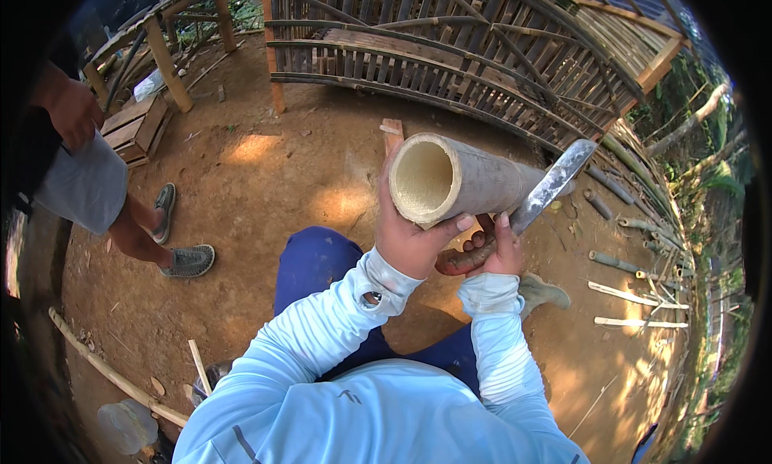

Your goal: The person uses a knife to scrape and clean the surface of a long bamboo pole. They then place the bamboo on a wooden support and use a hand saw to cut a section of the pole. The person is sitting on the ground during the task.

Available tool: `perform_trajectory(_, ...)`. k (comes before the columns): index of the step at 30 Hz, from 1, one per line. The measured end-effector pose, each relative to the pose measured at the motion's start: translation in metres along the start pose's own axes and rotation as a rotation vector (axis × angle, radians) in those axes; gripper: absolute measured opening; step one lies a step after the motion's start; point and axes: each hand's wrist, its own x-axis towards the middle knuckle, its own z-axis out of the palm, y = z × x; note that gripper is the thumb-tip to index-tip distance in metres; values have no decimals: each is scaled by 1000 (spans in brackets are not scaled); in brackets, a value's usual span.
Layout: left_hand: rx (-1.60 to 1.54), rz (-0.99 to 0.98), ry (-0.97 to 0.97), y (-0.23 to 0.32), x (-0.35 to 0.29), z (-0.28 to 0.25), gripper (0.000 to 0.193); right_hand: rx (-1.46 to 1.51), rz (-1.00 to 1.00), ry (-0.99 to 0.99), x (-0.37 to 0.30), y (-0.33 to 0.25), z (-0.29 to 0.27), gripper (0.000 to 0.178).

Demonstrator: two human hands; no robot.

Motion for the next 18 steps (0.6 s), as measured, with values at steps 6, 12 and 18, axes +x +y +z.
perform_trajectory(6, -41, -122, 108, 3, 6, 0, 104, 337, 165, -21, -3, 14, 22, 45)
perform_trajectory(12, 166, -89, 105, 2, 9, -14, 99, 203, 160, -10, 4, 22, 14, 44)
perform_trajectory(18, 197, -41, 113, 1, 10, -18, 102, 219, 145, -50, -7, 21, 13, 33)
